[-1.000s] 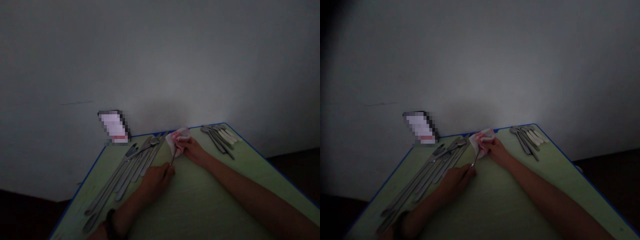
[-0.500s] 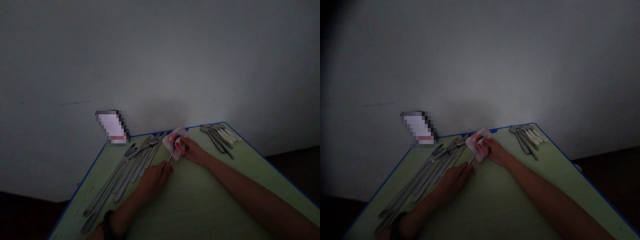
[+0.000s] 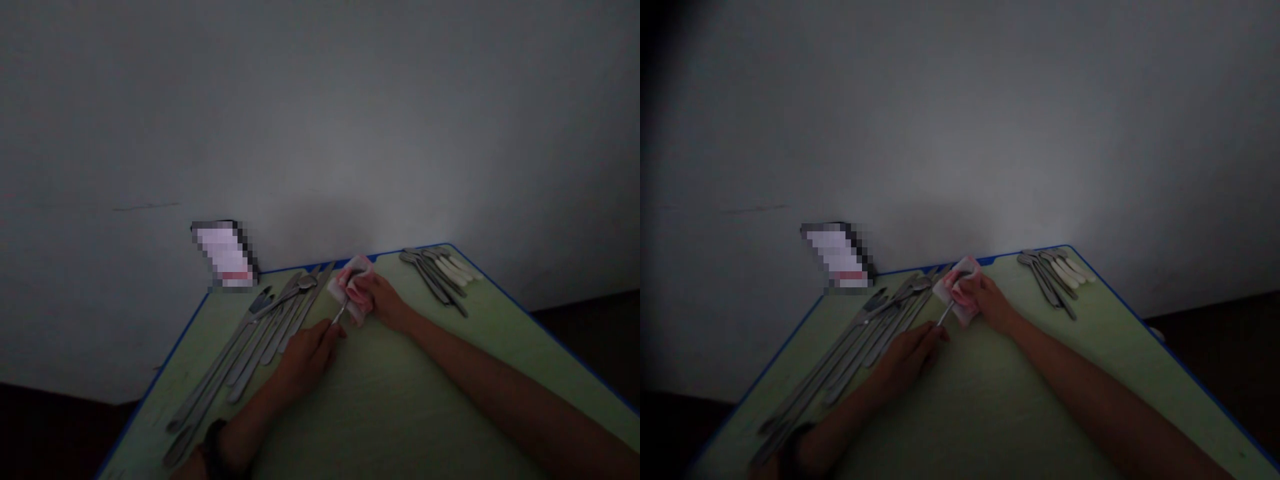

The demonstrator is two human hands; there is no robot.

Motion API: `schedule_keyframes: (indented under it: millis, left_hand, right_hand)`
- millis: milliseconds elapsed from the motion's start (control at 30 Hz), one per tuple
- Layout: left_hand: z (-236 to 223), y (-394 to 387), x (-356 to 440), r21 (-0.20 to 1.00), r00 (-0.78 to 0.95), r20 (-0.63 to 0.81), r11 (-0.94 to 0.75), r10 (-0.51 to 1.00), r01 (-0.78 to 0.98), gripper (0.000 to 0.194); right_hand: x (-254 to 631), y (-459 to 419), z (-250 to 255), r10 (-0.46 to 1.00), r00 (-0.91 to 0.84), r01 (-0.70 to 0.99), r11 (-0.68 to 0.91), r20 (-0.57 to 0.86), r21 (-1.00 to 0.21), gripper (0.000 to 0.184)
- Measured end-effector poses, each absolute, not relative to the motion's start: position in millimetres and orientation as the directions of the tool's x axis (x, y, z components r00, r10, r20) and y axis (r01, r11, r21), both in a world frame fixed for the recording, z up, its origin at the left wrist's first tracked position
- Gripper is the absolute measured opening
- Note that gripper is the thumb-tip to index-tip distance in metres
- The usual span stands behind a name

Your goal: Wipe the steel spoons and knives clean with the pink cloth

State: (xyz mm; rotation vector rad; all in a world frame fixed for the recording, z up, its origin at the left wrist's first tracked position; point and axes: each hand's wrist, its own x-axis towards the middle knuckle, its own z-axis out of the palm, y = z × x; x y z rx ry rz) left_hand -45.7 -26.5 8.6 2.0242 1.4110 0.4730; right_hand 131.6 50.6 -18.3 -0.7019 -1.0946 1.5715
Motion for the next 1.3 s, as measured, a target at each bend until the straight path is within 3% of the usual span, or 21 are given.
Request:
schedule_keyframes:
  millis: [133,300,500,667,833,967,1033,1133,1300]
  left_hand:
    - [7.2,-26.3,-45.7,0.673,0.340,-0.048,-0.221,0.939,0.706,0.046]
    - [7.1,-27.9,-44.0,0.542,0.361,-0.067,-0.269,0.930,0.796,0.040]
    - [6.3,-29.4,-43.3,0.504,0.398,-0.040,-0.326,0.916,0.800,0.038]
    - [4.9,-28.1,-43.5,0.487,0.405,-0.057,-0.329,0.913,0.809,0.041]
    - [4.8,-28.0,-46.1,0.529,0.445,-0.048,-0.355,0.894,0.770,0.044]
    - [4.4,-30.2,-48.1,0.647,0.460,-0.027,-0.335,0.888,0.685,0.041]
    - [3.5,-30.4,-48.4,0.723,0.400,-0.007,-0.271,0.917,0.635,0.040]
    - [2.3,-28.7,-48.1,0.787,0.287,0.009,-0.184,0.958,0.589,0.045]
    - [5.5,-27.2,-47.7,0.755,0.279,0.031,-0.205,0.960,0.622,0.047]
  right_hand:
    - [129.6,56.2,-22.7,0.955,-0.294,-0.544,-0.131,0.042,-0.829,0.024]
    - [132.5,57.2,-33.1,0.959,-0.267,-0.371,-0.013,0.093,-0.929,0.032]
    - [134.9,51.0,-27.3,0.977,-0.190,-0.198,0.064,0.102,-0.978,0.037]
    - [129.9,49.8,-22.3,0.996,-0.040,-0.284,0.066,0.081,-0.957,0.043]
    - [129.0,57.3,-28.4,0.999,-0.027,-0.480,0.029,0.047,-0.877,0.037]
    - [135.2,59.8,-27.8,0.970,-0.234,-0.539,-0.073,0.066,-0.839,0.036]
    - [137.9,60.2,-27.2,0.939,-0.339,-0.526,-0.133,0.064,-0.840,0.037]
    - [138.6,60.7,-29.4,0.937,-0.345,-0.482,-0.127,0.055,-0.867,0.035]
    - [136.3,57.4,-29.9,0.957,-0.275,-0.376,-0.018,0.093,-0.927,0.030]
